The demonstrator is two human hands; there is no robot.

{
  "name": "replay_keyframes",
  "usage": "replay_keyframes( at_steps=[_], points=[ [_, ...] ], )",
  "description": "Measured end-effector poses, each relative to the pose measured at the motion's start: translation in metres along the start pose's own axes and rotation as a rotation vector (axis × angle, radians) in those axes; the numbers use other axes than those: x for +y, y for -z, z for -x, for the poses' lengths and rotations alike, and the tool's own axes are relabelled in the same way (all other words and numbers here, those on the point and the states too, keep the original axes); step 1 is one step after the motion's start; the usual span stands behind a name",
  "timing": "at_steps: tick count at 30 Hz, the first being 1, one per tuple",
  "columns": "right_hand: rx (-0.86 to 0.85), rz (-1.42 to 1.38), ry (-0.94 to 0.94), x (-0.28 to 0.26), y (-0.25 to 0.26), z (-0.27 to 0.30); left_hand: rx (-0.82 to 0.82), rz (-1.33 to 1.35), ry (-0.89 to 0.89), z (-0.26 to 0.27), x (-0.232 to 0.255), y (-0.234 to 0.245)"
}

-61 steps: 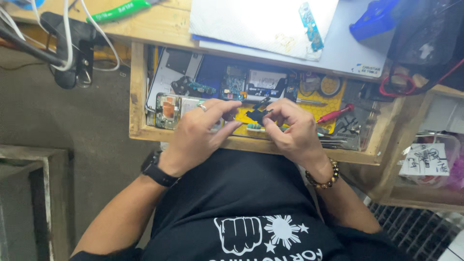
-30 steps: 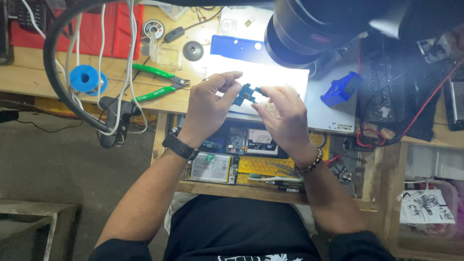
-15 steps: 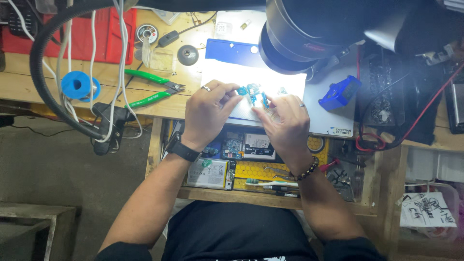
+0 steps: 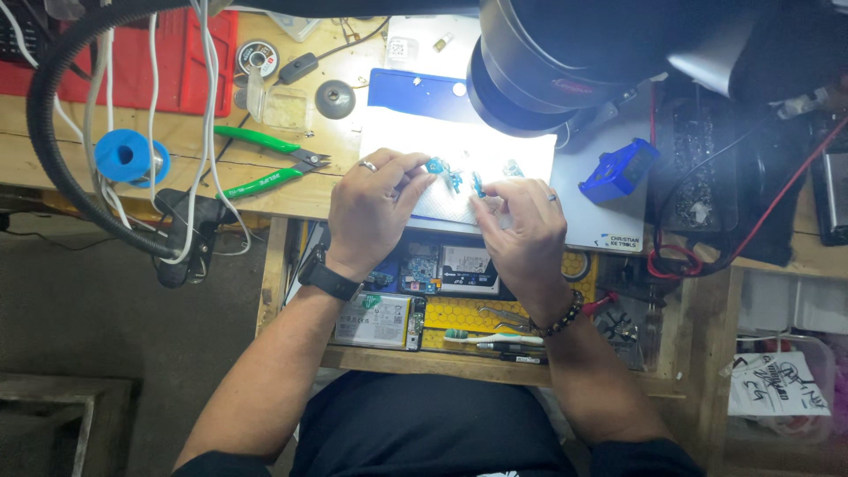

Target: The person uses a soldering iron and tweezers to work on a small blue circuit board placed on a white paper. They repeatedly heat specific points on the board, adjust components with tweezers, and occasionally reposition the board. The workspace includes various tools and electronic parts visible on the table.

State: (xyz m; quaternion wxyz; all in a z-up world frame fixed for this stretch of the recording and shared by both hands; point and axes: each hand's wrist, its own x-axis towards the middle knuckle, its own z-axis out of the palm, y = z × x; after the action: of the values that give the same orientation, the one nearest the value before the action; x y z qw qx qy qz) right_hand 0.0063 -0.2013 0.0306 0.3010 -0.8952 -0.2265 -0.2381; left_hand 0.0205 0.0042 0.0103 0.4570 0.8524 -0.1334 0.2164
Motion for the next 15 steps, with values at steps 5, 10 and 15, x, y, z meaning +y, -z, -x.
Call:
replay_keyframes(
  at_steps=[5,10,15],
  points=[
    [0.011,-0.022,-0.002,0.0008,0.0,0.0013,-0.008,-0.007,0.003,0.0005,0.0008,0.0007],
    [0.013,-0.002,0.011,0.0006,0.0008,0.0001,-0.015,-0.009,0.01,0.0003,0.0011,0.0004],
    [0.034,-0.009,0.001,0.0005,0.0006,-0.0001,-0.019,-0.005,0.015,0.0009,0.0012,0.0002]
  ],
)
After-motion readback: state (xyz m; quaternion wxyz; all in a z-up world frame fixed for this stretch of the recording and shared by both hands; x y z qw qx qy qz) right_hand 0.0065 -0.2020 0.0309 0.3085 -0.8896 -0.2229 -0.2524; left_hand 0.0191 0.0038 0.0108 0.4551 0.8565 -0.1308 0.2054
